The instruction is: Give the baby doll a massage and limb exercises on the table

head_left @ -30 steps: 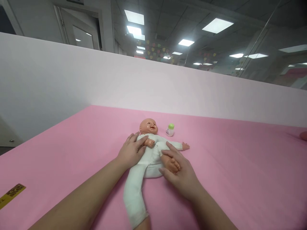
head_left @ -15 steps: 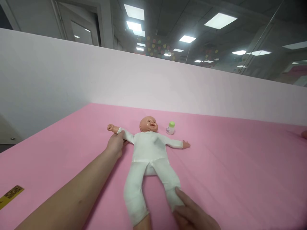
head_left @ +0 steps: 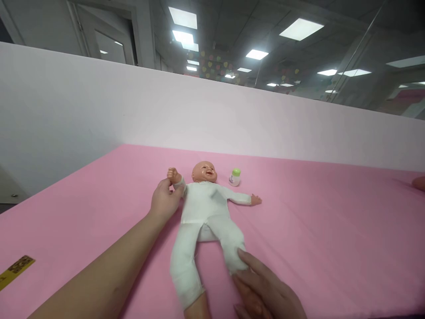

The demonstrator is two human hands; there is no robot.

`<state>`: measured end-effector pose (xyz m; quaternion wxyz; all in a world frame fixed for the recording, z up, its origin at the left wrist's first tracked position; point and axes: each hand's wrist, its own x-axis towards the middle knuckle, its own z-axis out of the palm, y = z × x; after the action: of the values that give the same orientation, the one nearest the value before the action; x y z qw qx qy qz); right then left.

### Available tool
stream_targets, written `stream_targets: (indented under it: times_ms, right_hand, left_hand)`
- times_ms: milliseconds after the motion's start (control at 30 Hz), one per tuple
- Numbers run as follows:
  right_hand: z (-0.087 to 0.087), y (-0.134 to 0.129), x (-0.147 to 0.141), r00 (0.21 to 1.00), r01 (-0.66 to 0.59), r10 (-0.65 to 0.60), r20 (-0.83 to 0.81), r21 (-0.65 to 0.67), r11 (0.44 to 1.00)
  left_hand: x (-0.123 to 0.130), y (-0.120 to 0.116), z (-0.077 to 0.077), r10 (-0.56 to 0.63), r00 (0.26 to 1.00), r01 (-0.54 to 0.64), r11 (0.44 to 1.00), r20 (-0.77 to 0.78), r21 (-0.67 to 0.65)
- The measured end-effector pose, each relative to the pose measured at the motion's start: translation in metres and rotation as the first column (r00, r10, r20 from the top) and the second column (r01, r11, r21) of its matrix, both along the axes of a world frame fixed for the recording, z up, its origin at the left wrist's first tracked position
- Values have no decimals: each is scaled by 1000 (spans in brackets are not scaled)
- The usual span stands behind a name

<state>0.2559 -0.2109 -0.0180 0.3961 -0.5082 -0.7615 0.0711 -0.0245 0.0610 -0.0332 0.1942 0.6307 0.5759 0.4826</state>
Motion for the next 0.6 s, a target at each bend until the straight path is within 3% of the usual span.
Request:
stream_targets:
  times_ms: [133,267,433,600]
  right_hand:
    - [24,21,-9,999,12,-16,52,82,997]
    - [37,47,-23,998,54,-55,19,62,997]
    - [42,71,-36,1000,8,-9,-16,-84,996]
    - [41,83,-43,999,-19,9,-50,-190,982]
  left_hand:
    - [13,-12,4,-53,936,126,974,-349,189]
    - [23,-18,2,-77,812,234,951,-578,202]
    - [25,-17,2,-95,717,292,941,-691,173]
    - [24,-16,1,-161,710,320,941,-685,111]
